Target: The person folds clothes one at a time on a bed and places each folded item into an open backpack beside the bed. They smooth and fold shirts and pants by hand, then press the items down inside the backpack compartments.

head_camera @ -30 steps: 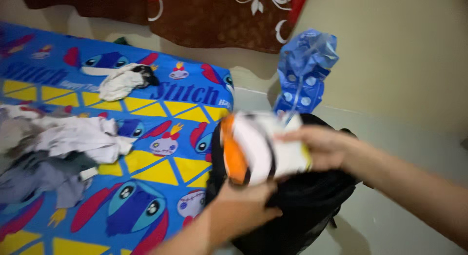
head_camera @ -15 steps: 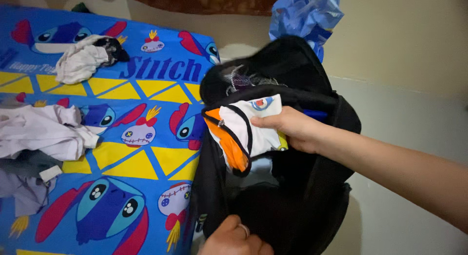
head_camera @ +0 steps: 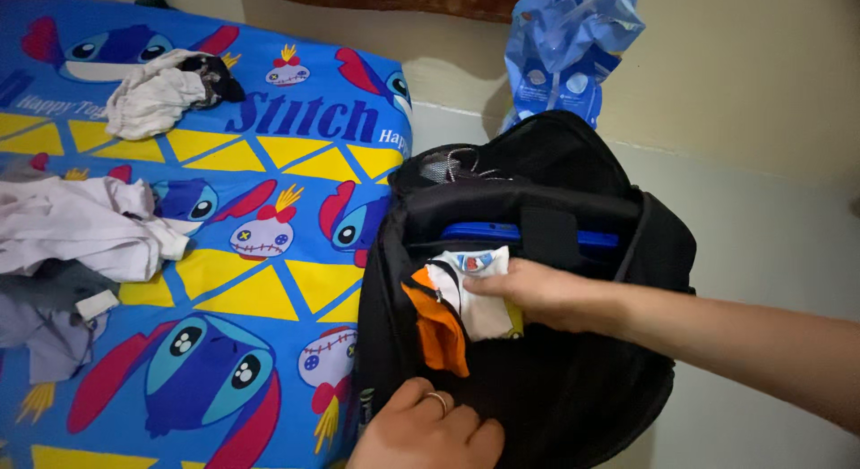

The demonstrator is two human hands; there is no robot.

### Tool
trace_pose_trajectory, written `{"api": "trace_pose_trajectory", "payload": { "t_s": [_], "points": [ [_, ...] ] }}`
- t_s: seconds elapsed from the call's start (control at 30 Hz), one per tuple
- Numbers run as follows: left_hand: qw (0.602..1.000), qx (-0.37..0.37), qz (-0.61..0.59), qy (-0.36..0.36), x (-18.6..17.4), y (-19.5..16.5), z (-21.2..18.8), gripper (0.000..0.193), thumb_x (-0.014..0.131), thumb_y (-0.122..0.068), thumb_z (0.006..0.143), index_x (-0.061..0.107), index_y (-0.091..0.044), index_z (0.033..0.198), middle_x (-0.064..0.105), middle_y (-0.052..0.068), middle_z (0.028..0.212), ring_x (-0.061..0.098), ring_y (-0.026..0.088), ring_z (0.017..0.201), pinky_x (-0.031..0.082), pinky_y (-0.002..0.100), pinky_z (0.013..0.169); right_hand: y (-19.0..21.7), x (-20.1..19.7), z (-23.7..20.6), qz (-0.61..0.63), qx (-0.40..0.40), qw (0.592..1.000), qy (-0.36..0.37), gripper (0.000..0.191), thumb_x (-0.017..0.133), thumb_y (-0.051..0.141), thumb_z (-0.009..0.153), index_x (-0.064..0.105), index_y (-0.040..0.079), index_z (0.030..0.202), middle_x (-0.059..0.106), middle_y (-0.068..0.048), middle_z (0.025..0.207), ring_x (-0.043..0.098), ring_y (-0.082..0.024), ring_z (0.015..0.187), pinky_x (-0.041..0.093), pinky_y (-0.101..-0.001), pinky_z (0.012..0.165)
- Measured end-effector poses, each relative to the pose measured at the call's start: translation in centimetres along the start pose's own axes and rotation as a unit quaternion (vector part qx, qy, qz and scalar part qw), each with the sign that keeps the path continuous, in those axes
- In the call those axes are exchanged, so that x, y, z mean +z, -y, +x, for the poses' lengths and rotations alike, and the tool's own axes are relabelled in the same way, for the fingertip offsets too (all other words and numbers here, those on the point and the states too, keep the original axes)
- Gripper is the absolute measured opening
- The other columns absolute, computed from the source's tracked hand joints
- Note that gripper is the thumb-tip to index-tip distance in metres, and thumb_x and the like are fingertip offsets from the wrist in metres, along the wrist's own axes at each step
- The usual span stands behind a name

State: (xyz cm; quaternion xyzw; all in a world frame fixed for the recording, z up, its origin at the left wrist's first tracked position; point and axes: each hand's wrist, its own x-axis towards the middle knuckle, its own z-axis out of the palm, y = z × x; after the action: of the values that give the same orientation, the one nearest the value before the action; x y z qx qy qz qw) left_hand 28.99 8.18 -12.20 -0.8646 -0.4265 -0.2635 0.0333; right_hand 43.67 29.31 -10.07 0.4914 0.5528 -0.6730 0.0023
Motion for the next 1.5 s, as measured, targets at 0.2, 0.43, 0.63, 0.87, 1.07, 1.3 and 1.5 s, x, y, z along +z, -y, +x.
{"api": "trace_pose_trajectory", "payload": {
  "t_s": [0.2, 0.43, 0.63, 0.87, 1.07, 1.3, 1.5],
  "points": [
    [1.000, -0.016, 0.005, 0.025, -0.1, -0.6, -0.3, 0.016, 0.062, -0.025, 0.090, 0.068, -0.017, 0.079, 0.063, 0.003, 0.066, 0.071, 0.020, 0.071, 0.049, 0.031, 0.077, -0.2, 1.3, -2.6, -0.198, -0.124, 0.972, -0.010, 0.047, 0.078, 0.025, 0.083, 0.066, 0.012, 0.126, 0.078, -0.004, 0.112, 0.072, -0.012, 0.097, 0.059, -0.0304, 0.085],
    [0.983, -0.008, -0.086, 0.161, 0.7, -1.7, 0.7, 0.018, 0.060, -0.020, 0.093, 0.072, -0.010, 0.083, 0.071, 0.008, 0.074, 0.069, 0.027, 0.070, 0.045, 0.043, 0.078, -3.0, 0.4, -0.1, -0.074, 0.104, 0.992, -0.013, 0.053, 0.080, 0.030, 0.082, 0.060, 0.019, 0.130, 0.075, -0.001, 0.112, 0.072, -0.013, 0.094, 0.057, -0.0329, 0.083],
    [0.989, -0.036, -0.042, 0.141, 0.7, -2.3, 0.8, 0.020, 0.060, -0.020, 0.089, 0.072, -0.011, 0.077, 0.070, 0.008, 0.069, 0.070, 0.027, 0.072, 0.045, 0.042, 0.081, -5.4, 0.2, 6.6, -0.333, 0.146, 0.931, -0.036, 0.058, 0.069, 0.052, 0.092, 0.064, 0.010, 0.131, 0.072, -0.011, 0.111, 0.070, -0.023, 0.093, 0.058, -0.0385, 0.076],
    [0.993, -0.037, -0.044, 0.103, 0.2, -2.4, 0.9, 0.023, 0.060, -0.019, 0.091, 0.072, -0.011, 0.074, 0.069, 0.009, 0.069, 0.070, 0.027, 0.072, 0.044, 0.041, 0.078, -3.3, -0.2, -2.2, -0.648, -0.226, 0.728, 0.012, 0.033, 0.057, 0.022, 0.092, 0.069, 0.011, 0.121, 0.072, -0.016, 0.113, 0.070, -0.036, 0.102, 0.056, -0.0403, 0.080],
    [0.988, -0.024, -0.064, 0.138, 0.4, -2.9, 1.3, 0.021, 0.065, -0.019, 0.092, 0.073, -0.010, 0.074, 0.070, 0.010, 0.066, 0.070, 0.026, 0.068, 0.043, 0.039, 0.077, -2.6, 2.9, 0.1, -0.633, -0.361, 0.683, 0.048, 0.033, 0.053, 0.013, 0.093, 0.062, 0.008, 0.124, 0.071, -0.017, 0.119, 0.069, -0.034, 0.110, 0.055, -0.0401, 0.088],
    [0.982, -0.032, -0.092, 0.159, 1.0, -2.6, 1.3, 0.017, 0.068, -0.018, 0.086, 0.073, -0.011, 0.072, 0.069, 0.011, 0.063, 0.069, 0.026, 0.062, 0.041, 0.039, 0.071, -8.7, 1.0, 13.4, -0.647, -0.166, 0.727, 0.160, 0.042, 0.046, 0.022, 0.099, 0.061, 0.022, 0.138, 0.055, -0.011, 0.144, 0.053, -0.029, 0.130, 0.041, -0.0417, 0.107],
    [0.989, -0.036, -0.070, 0.121, 1.3, -0.8, 2.7, 0.021, 0.062, -0.019, 0.091, 0.073, -0.010, 0.076, 0.069, 0.009, 0.066, 0.070, 0.025, 0.069, 0.042, 0.038, 0.077, -9.7, -2.4, 18.2, -0.657, -0.499, 0.529, 0.200, 0.041, 0.066, 0.025, 0.081, 0.070, 0.012, 0.120, 0.046, -0.016, 0.154, 0.038, -0.037, 0.144, 0.028, -0.0469, 0.118]
  ]
}}
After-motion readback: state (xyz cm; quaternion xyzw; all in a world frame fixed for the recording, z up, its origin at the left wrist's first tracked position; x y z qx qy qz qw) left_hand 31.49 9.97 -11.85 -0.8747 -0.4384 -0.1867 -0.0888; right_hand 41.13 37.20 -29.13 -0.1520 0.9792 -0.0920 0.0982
